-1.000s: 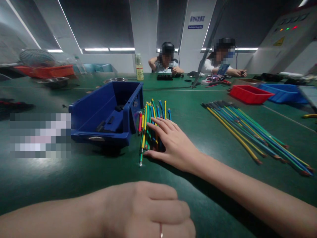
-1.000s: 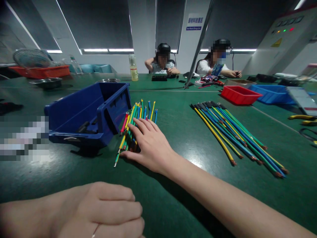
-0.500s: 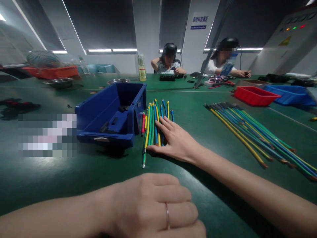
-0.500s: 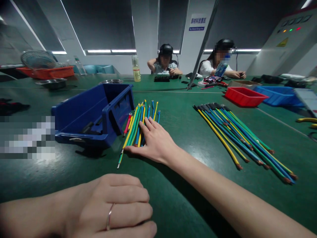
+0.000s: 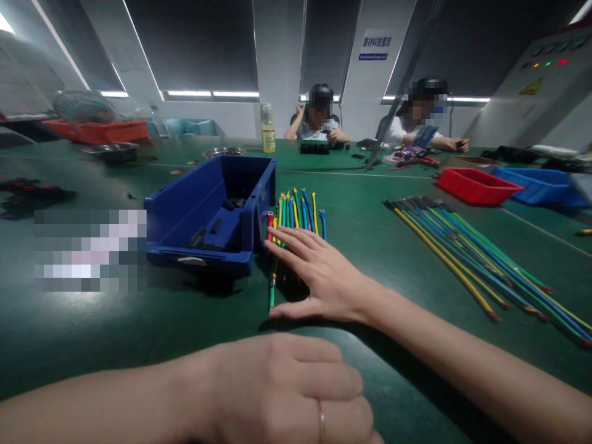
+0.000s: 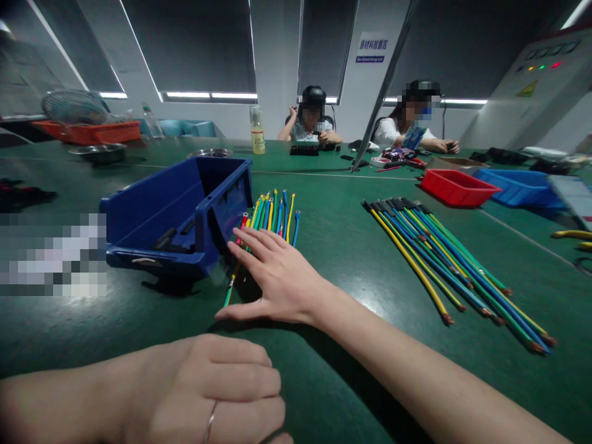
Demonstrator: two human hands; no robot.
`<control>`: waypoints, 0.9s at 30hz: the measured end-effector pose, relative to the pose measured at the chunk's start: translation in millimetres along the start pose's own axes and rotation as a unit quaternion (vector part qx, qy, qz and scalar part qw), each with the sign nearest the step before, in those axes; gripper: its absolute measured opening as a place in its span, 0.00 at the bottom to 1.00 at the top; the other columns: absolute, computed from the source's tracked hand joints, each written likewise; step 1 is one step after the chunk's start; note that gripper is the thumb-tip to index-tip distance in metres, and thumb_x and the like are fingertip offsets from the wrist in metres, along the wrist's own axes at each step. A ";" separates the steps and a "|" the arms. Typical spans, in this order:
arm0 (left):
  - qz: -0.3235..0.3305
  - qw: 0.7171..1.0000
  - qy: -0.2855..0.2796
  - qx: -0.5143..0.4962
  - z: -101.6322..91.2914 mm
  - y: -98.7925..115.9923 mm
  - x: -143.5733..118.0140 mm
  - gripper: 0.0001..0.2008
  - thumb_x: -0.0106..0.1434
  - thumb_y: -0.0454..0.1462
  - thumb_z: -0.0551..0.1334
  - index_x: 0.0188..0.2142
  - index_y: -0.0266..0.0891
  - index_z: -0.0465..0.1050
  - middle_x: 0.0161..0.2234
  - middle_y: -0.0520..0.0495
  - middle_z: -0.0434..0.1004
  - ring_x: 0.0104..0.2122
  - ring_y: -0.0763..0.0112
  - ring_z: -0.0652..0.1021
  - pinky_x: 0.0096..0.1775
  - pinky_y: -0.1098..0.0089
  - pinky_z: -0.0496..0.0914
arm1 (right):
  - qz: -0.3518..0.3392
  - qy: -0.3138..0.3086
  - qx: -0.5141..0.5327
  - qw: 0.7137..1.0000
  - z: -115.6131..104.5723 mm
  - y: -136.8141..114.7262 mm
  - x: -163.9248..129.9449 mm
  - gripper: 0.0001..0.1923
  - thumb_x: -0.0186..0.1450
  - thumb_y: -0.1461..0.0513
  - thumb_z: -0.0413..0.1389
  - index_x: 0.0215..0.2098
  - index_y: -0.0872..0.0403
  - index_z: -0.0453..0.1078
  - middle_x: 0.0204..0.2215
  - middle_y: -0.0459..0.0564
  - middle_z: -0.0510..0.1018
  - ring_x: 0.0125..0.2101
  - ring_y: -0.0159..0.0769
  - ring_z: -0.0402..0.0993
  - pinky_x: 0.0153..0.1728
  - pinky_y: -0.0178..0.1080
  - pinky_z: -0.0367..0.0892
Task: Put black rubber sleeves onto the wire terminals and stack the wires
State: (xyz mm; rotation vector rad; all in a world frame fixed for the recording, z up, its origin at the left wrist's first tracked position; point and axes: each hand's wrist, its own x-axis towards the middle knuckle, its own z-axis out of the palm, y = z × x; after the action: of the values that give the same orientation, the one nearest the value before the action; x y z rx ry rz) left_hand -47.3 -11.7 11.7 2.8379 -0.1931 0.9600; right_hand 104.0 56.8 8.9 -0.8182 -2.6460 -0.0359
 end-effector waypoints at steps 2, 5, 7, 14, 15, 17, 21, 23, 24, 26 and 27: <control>0.011 0.999 -0.023 -0.022 -3.5 -2.6 0.7 0.11 0.65 0.33 0.56 0.40 0.27 0.74 0.29 0.48 0.75 0.30 0.71 0.70 0.34 0.69 0.69 | -0.013 -0.021 0.016 1.000 0.2 -0.7 1.3 0.54 0.55 0.33 0.49 0.66 0.61 0.52 0.67 0.61 0.48 0.66 0.45 0.42 0.65 0.49 0.39; 0.023 0.998 -0.044 -0.029 -7.5 -5.5 1.8 0.10 0.65 0.32 0.56 0.40 0.27 0.74 0.28 0.48 0.74 0.30 0.72 0.70 0.36 0.70 0.70 | -0.003 -0.030 0.026 0.999 3.1 -3.4 4.9 0.58 0.52 0.32 0.51 0.66 0.63 0.50 0.66 0.64 0.47 0.66 0.49 0.40 0.65 0.52 0.36; 0.028 0.998 -0.032 -0.035 -5.7 -5.7 0.7 0.12 0.66 0.32 0.54 0.41 0.26 0.74 0.29 0.48 0.75 0.31 0.71 0.71 0.36 0.70 0.70 | -0.005 -0.023 0.034 0.999 6.1 -7.1 8.6 0.58 0.51 0.32 0.51 0.65 0.63 0.52 0.66 0.65 0.49 0.66 0.50 0.42 0.65 0.53 0.36; -0.014 0.999 0.031 -0.036 12.1 -1.6 -8.9 0.17 0.68 0.34 0.49 0.34 0.30 0.76 0.29 0.49 0.76 0.29 0.71 0.71 0.33 0.68 0.70 | 0.063 0.052 0.046 0.996 13.6 -14.8 16.3 0.50 0.49 0.31 0.52 0.53 0.62 0.66 0.56 0.61 0.68 0.58 0.47 0.62 0.65 0.52 0.39; -0.010 0.999 0.033 -0.037 12.6 -1.2 -8.9 0.17 0.69 0.34 0.49 0.34 0.31 0.76 0.29 0.49 0.76 0.29 0.72 0.71 0.33 0.69 0.70 | 0.073 0.053 0.047 0.995 14.3 -13.9 16.5 0.52 0.49 0.31 0.53 0.55 0.62 0.64 0.58 0.62 0.66 0.59 0.47 0.60 0.65 0.52 0.39; -0.011 0.999 0.044 -0.027 12.0 -0.4 -7.6 0.17 0.68 0.34 0.49 0.35 0.30 0.76 0.28 0.49 0.76 0.29 0.72 0.71 0.32 0.69 0.70 | 0.085 0.040 0.054 0.994 15.7 -11.1 17.2 0.56 0.49 0.31 0.52 0.61 0.63 0.58 0.62 0.62 0.59 0.63 0.48 0.54 0.65 0.52 0.40; -0.007 0.999 0.040 0.017 8.9 1.3 -3.3 0.18 0.68 0.37 0.50 0.34 0.30 0.77 0.25 0.49 0.73 0.27 0.70 0.70 0.29 0.66 0.67 | 0.092 -0.009 0.066 0.994 17.6 -4.3 20.3 0.58 0.51 0.31 0.49 0.66 0.61 0.51 0.67 0.60 0.48 0.66 0.48 0.41 0.65 0.54 0.38; -0.004 0.999 0.042 0.022 7.7 1.8 -1.9 0.19 0.67 0.38 0.50 0.33 0.30 0.77 0.24 0.48 0.71 0.26 0.70 0.69 0.27 0.65 0.65 | 0.095 -0.027 0.073 0.992 17.7 -1.7 22.0 0.57 0.52 0.31 0.49 0.66 0.61 0.52 0.66 0.60 0.48 0.66 0.48 0.41 0.65 0.54 0.38; -0.006 0.999 0.043 0.022 7.1 1.9 -1.4 0.19 0.67 0.37 0.49 0.33 0.30 0.77 0.24 0.48 0.71 0.26 0.70 0.68 0.26 0.65 0.65 | 0.096 -0.032 0.078 0.992 17.4 -0.9 22.6 0.57 0.52 0.32 0.49 0.66 0.62 0.52 0.66 0.60 0.49 0.66 0.47 0.42 0.65 0.53 0.39; -0.006 0.999 0.040 0.019 5.6 1.9 -0.5 0.20 0.68 0.37 0.48 0.34 0.29 0.77 0.24 0.48 0.71 0.27 0.70 0.68 0.27 0.65 0.65 | 0.092 -0.034 0.087 0.991 16.2 -0.5 22.8 0.55 0.53 0.32 0.49 0.65 0.62 0.53 0.65 0.60 0.52 0.65 0.46 0.45 0.65 0.50 0.42; -0.004 0.999 0.039 0.018 4.6 1.8 0.0 0.20 0.68 0.37 0.47 0.33 0.29 0.77 0.24 0.48 0.70 0.26 0.70 0.68 0.27 0.65 0.64 | 0.091 -0.033 0.090 0.991 15.3 -0.9 22.5 0.54 0.54 0.33 0.50 0.65 0.62 0.54 0.65 0.60 0.54 0.65 0.46 0.47 0.65 0.48 0.43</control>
State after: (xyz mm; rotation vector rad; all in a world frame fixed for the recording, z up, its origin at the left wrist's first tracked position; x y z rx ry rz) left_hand -44.9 -14.3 8.2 2.8248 -0.1557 1.0816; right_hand 81.1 70.2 2.7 -1.0077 -2.5764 0.2774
